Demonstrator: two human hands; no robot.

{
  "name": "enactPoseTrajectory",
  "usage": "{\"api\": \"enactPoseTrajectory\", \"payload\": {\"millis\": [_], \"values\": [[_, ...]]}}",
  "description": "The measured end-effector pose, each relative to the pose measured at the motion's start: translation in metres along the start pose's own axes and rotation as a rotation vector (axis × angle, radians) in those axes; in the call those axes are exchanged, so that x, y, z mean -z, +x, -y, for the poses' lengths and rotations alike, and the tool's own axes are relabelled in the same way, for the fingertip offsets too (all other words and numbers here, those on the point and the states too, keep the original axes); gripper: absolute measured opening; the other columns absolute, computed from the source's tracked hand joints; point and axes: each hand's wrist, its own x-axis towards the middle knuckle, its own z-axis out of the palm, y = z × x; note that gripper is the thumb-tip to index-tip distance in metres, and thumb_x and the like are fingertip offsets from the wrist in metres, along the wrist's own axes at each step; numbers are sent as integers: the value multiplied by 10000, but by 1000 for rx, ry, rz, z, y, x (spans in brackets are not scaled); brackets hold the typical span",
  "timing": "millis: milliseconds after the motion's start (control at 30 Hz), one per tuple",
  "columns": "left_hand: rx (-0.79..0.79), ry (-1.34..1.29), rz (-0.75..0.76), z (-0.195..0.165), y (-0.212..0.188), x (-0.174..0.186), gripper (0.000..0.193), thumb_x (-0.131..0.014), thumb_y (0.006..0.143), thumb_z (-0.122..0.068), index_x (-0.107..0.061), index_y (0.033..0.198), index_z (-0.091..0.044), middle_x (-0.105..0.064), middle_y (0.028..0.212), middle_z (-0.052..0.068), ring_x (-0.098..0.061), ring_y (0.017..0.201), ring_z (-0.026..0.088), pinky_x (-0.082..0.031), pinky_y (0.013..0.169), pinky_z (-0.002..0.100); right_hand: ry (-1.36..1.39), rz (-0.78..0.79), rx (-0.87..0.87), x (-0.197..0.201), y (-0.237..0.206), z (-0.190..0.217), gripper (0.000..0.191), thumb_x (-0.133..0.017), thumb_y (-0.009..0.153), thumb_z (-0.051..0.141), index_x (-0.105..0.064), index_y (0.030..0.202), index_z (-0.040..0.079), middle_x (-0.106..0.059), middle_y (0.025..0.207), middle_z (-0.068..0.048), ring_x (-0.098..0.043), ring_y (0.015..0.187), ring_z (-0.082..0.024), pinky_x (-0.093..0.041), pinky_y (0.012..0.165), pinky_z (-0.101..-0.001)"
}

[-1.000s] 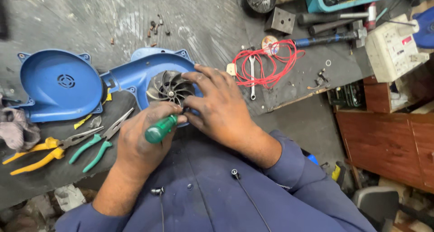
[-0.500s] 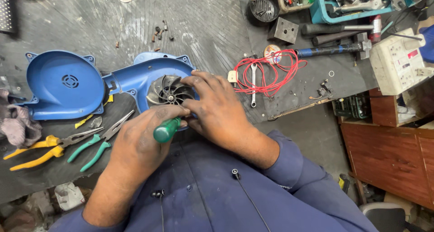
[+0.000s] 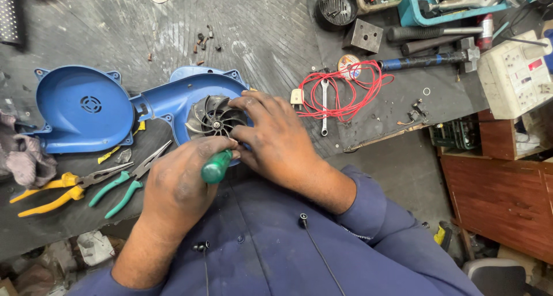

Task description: The person works on a blue blower housing at a workbench, using a screwdriver and pliers to loosen and remove the metal impeller from the housing. They reposition the housing repeatedly, work around the impeller with pliers, and finally lift the impeller out of the housing and set the parts on the bench.

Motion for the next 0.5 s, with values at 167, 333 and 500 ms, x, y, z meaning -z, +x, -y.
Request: {"api": "enactPoseTrajectory", "payload": {"millis": [167,333,500], "values": [[-15,-61,-78,6,-1,-6,626,-808,953,-81,-372,1400,-121,-724,1154,118,-753,1004,293,-605,810,368,14,-19,-3,0,-1,0,270,-817,769,264,-754,987,118,-570,1372,-100,-456,1388,-349,-380,1089,-501],[-162,-83,-172,11,3,-10,926,-803,1006,33,-134,1576,-258,-625,1362,181,-744,1028,263,-636,808,318,0,-11,-27,1,-1,1,219,-815,763,248,-739,923,120,-570,1371,-94,-467,1386,-340,-387,1097,-507],[-220,-74,-86,2,9,8,826,-790,920,-3,-230,1481,-235,-589,1322,273,-709,1129,329,-626,883,407,-49,-1,-19,2,-1,3,224,-809,734,256,-737,895,118,-569,1378,-107,-466,1375,-350,-391,1091,-516]]}}
